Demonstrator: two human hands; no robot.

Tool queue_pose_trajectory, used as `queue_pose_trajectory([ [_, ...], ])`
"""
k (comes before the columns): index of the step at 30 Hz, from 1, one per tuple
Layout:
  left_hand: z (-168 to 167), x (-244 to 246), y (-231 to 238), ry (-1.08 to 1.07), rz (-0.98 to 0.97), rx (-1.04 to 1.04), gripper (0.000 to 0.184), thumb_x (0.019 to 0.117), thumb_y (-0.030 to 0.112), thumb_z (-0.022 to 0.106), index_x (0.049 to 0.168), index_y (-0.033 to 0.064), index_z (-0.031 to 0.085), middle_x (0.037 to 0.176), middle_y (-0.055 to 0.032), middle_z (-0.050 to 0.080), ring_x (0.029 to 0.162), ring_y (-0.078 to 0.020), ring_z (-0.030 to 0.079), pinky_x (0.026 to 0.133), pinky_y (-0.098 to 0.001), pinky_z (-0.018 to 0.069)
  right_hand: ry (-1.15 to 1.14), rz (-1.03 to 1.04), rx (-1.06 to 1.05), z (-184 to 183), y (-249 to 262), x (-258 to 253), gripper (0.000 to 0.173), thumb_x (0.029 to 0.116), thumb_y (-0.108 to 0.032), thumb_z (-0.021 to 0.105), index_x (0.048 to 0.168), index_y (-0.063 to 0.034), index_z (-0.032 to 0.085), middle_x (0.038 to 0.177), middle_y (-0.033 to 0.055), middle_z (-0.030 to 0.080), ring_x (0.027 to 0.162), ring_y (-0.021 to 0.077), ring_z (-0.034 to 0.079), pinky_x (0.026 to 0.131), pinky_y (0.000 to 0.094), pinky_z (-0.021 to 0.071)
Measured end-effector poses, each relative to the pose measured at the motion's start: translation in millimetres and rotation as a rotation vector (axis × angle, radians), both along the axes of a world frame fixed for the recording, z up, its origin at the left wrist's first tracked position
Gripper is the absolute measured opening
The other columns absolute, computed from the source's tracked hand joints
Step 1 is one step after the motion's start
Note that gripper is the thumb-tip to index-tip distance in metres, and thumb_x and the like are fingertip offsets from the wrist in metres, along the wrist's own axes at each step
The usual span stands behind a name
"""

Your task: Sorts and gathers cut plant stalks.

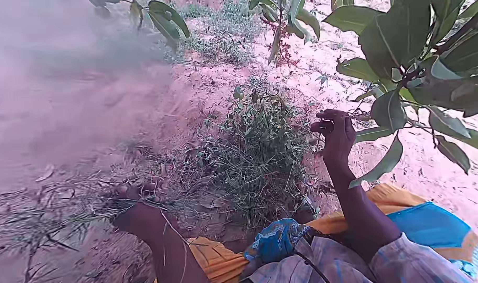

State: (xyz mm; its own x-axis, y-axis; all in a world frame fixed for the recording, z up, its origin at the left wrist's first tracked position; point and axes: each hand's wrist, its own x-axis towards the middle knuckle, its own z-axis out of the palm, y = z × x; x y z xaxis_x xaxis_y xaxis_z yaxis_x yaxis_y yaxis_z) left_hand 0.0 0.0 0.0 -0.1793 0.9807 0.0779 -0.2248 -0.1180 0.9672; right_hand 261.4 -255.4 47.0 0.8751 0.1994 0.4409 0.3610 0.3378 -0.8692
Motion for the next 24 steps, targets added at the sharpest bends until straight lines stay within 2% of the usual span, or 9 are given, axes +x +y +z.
queue_pose_trajectory([
  [3,11,-3,-14,0.086,-0.041,0.080,0.019,0.1092,0.010,0.040,0.118,-0.0021,0.051,0.084,0.0043,0.058,0.064,0.0004,0.058,0.059,-0.0163,0.0506,-0.097,0.004,-0.369,-1,3,-13,0.035,0.1120,-0.019,0.032,0.120,0.0013,0.059,0.106,0.0035,0.072,0.072,0.0033,0.066,0.069,0.0232,0.0567],
  [5,14,2,-23,0.100,-0.110,-0.012,0.021,0.1106,0.014,0.038,0.117,0.0012,0.053,0.080,0.0060,0.061,0.060,0.0027,0.057,0.053,-0.0135,0.0471,0.152,0.163,-0.746,-12,8,-13,0.041,0.1137,-0.025,0.036,0.123,0.0027,0.064,0.099,0.0085,0.074,0.061,0.0079,0.063,0.060,0.0261,0.0527],
  [6,14,6,-27,0.111,-0.191,-0.074,0.021,0.1117,0.016,0.036,0.117,0.0033,0.053,0.078,0.0072,0.060,0.059,0.0037,0.056,0.051,-0.0126,0.0459,0.297,0.272,-0.807,-18,12,-12,0.043,0.1143,-0.028,0.033,0.124,0.0020,0.062,0.094,0.0078,0.074,0.057,0.0075,0.062,0.056,0.0240,0.0524],
  [10,3,27,-47,0.142,-0.579,-0.233,0.029,0.1129,0.017,0.032,0.117,0.0004,0.056,0.079,0.0018,0.067,0.060,-0.0001,0.062,0.050,-0.0130,0.0483,0.546,0.471,-0.486,-26,23,-22,0.051,0.1150,-0.029,0.019,0.127,0.0030,0.057,0.084,0.0089,0.074,0.056,0.0098,0.066,0.053,0.0226,0.0548],
  [15,10,58,-83,0.274,-0.931,-0.267,0.031,0.1119,0.016,0.035,0.118,-0.0014,0.060,0.093,-0.0025,0.071,0.074,-0.0061,0.068,0.063,-0.0197,0.0558,0.670,0.562,-0.153,-18,34,-46,0.057,0.1139,-0.036,0.012,0.122,-0.0016,0.056,0.079,0.0079,0.075,0.056,0.0107,0.068,0.055,0.0215,0.0561],
  [16,14,59,-90,0.332,-0.946,-0.273,0.030,0.1112,0.016,0.038,0.120,-0.0018,0.060,0.097,-0.0027,0.071,0.081,-0.0038,0.068,0.070,-0.0188,0.0558,0.667,0.606,-0.148,-20,36,-52,0.056,0.1137,-0.035,0.011,0.120,-0.0016,0.056,0.078,0.0063,0.074,0.056,0.0094,0.067,0.056,0.0212,0.0556],
  [18,16,54,-97,0.393,-1.029,-0.296,0.034,0.1097,0.013,0.040,0.136,-0.0061,0.049,0.123,-0.0076,0.061,0.109,-0.0012,0.057,0.096,-0.0186,0.0453,0.656,0.691,-0.191,-30,40,-68,0.053,0.1135,-0.029,0.012,0.115,-0.0010,0.057,0.076,0.0031,0.073,0.056,0.0077,0.066,0.056,0.0214,0.0550],
  [21,8,50,-99,0.385,-1.060,-0.297,0.027,0.1013,0.001,0.053,0.127,-0.0048,0.050,0.108,0.0001,0.060,0.097,0.0035,0.058,0.089,-0.0172,0.0492,0.615,0.825,-0.287,-48,45,-88,0.048,0.1127,-0.023,0.015,0.111,-0.0016,0.058,0.080,-0.0001,0.070,0.065,0.0082,0.067,0.059,0.0236,0.0559],
  [24,7,49,-100,0.285,-1.039,-0.285,0.033,0.0932,-0.007,0.061,0.124,-0.0028,0.050,0.102,0.0044,0.063,0.093,0.0051,0.061,0.086,-0.0163,0.0527,0.598,0.841,-0.318,-53,45,-92,0.047,0.1131,-0.024,0.017,0.104,-0.0035,0.059,0.076,-0.0033,0.067,0.063,0.0067,0.065,0.060,0.0241,0.0558],
])
